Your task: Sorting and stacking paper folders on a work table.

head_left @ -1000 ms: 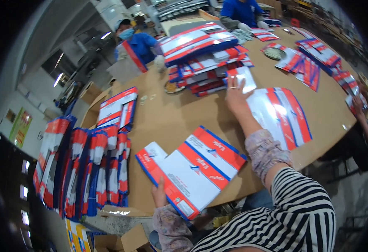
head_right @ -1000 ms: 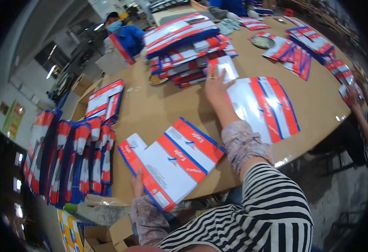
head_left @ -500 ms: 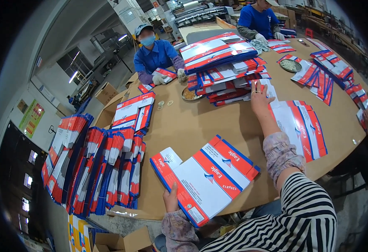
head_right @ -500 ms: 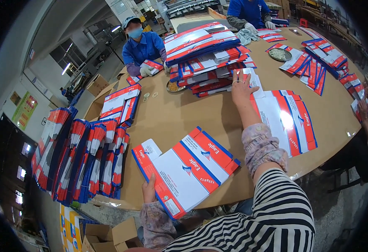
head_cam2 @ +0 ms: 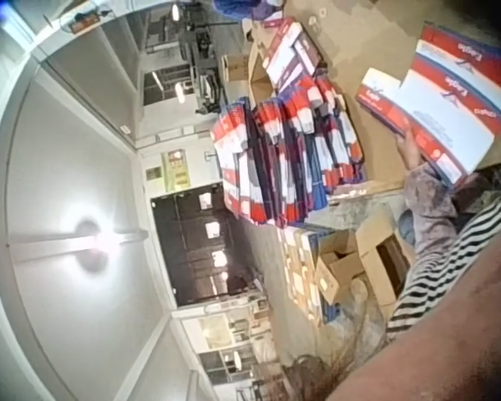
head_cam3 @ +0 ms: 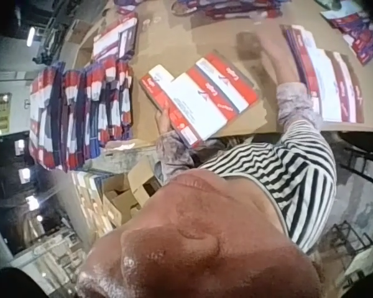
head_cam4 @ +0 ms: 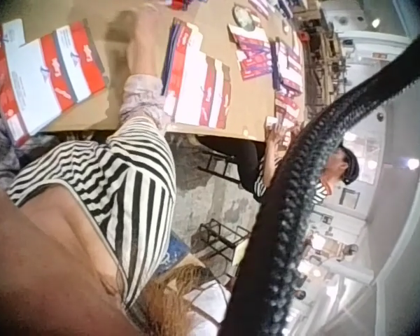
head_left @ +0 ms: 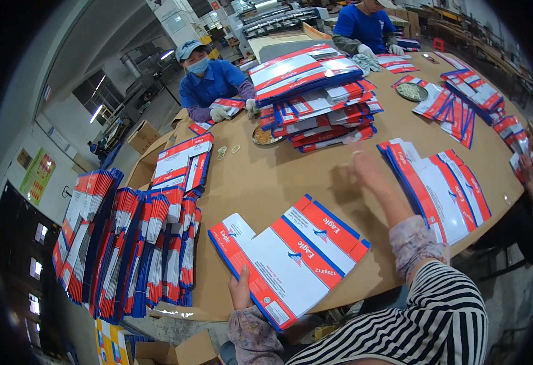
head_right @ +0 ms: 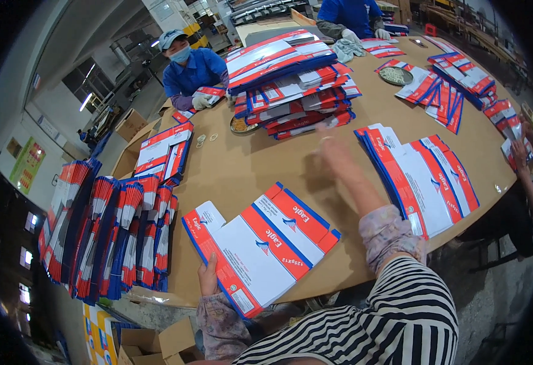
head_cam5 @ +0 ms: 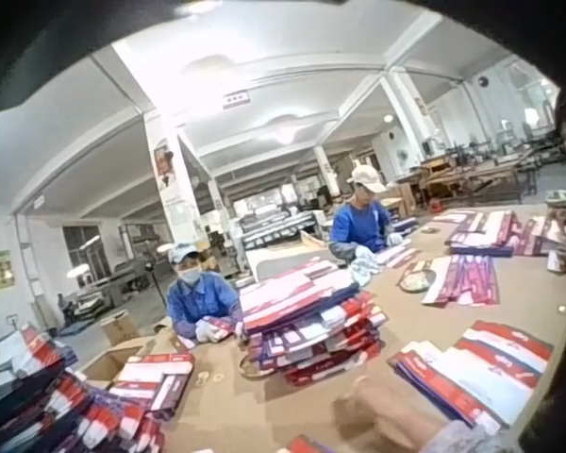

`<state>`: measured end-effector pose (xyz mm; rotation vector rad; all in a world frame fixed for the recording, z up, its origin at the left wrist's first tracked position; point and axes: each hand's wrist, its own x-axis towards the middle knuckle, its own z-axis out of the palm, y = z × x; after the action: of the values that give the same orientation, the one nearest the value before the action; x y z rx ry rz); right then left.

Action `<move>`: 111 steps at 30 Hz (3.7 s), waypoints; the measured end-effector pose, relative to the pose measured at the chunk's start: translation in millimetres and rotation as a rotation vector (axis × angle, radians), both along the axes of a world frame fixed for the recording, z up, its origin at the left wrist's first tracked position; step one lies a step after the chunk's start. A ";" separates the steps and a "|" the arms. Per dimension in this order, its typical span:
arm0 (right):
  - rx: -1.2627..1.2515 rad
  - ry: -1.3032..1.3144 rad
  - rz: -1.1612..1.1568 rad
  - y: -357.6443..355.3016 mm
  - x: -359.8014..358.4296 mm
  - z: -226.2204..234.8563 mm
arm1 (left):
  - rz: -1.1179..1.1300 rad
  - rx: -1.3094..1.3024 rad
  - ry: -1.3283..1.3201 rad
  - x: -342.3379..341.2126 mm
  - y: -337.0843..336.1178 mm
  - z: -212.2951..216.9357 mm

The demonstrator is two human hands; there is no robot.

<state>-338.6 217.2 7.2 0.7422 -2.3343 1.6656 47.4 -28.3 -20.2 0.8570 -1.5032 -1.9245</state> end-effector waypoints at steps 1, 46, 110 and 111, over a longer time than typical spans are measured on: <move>0.857 0.001 0.148 -17.7 43.1 50.6 | 0.028 0.000 -0.006 3.4 2.4 4.2; -0.570 -0.575 0.178 -13.0 69.9 -51.3 | 0.217 -0.529 0.531 -92.1 13.2 163.4; -0.692 -0.352 -0.103 -62.7 38.0 -52.8 | 0.062 -0.536 0.724 -112.0 26.6 165.6; -0.693 -0.353 -0.104 -63.4 38.0 -54.1 | 0.061 -0.522 0.727 -111.3 26.7 166.1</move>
<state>-300.5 153.8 -46.9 0.1939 -1.7080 2.4842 -63.9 -1.6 145.9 -0.0399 -1.3724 -1.4416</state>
